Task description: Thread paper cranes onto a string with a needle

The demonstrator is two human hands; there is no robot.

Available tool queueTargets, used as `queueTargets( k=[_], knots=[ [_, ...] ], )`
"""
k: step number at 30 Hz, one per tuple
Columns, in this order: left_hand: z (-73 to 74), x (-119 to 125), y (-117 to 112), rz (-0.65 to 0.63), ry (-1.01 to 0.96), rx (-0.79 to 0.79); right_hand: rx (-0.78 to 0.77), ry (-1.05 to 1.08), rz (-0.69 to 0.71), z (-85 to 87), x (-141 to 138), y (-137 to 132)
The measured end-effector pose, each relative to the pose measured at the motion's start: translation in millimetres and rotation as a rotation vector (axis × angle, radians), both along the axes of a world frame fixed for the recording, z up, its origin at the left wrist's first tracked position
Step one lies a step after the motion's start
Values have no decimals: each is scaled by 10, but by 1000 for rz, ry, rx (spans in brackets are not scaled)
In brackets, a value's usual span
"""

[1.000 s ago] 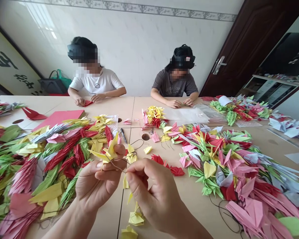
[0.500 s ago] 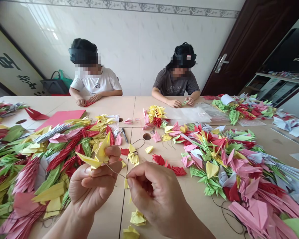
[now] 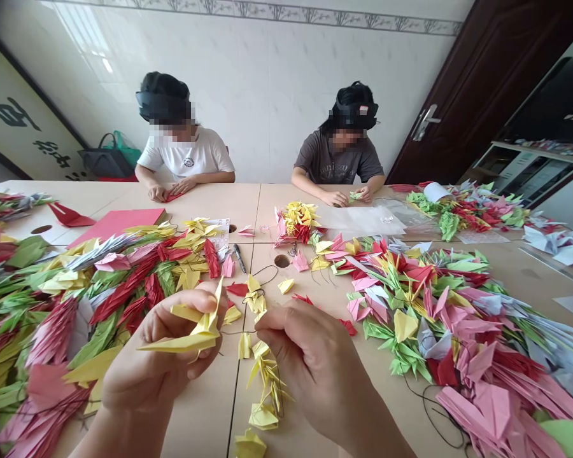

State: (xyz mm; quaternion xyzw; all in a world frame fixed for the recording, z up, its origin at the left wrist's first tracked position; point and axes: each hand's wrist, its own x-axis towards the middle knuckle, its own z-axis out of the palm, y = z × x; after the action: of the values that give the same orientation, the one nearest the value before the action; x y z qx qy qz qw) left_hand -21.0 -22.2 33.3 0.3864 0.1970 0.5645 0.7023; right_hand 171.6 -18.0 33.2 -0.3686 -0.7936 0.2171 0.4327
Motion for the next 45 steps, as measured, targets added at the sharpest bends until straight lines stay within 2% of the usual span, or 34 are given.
queueTargets(
  k=[8, 14, 20, 24, 30, 33, 36, 41, 45],
  knots=[
    [7, 8, -59, 47, 95, 77, -8, -37, 32, -30, 45, 15],
    [-23, 20, -106, 63, 90, 155, 2, -48, 28, -8, 6, -26],
    [-39, -4, -154, 45, 115, 148, -48, -35, 40, 22, -11, -34],
    [-41, 9, -138, 46, 134, 150, -116, 44, 86, -1, -28, -28],
    [-101, 75, -71, -80, 76, 97, -260, 298, 232, -141, -115, -50],
    [-134, 75, -58, -57, 82, 120, -281, 329, 187, -189, -131, -42],
    [-149, 71, -56, -28, 115, 132, -271, 305, 132, -167, -142, -41],
    [-126, 89, -71, 155, 282, 167, -294, 334, 121, -94, -170, -86],
    [-103, 101, -77, 263, 401, 241, -290, 329, 147, -103, -170, -126]
  ],
)
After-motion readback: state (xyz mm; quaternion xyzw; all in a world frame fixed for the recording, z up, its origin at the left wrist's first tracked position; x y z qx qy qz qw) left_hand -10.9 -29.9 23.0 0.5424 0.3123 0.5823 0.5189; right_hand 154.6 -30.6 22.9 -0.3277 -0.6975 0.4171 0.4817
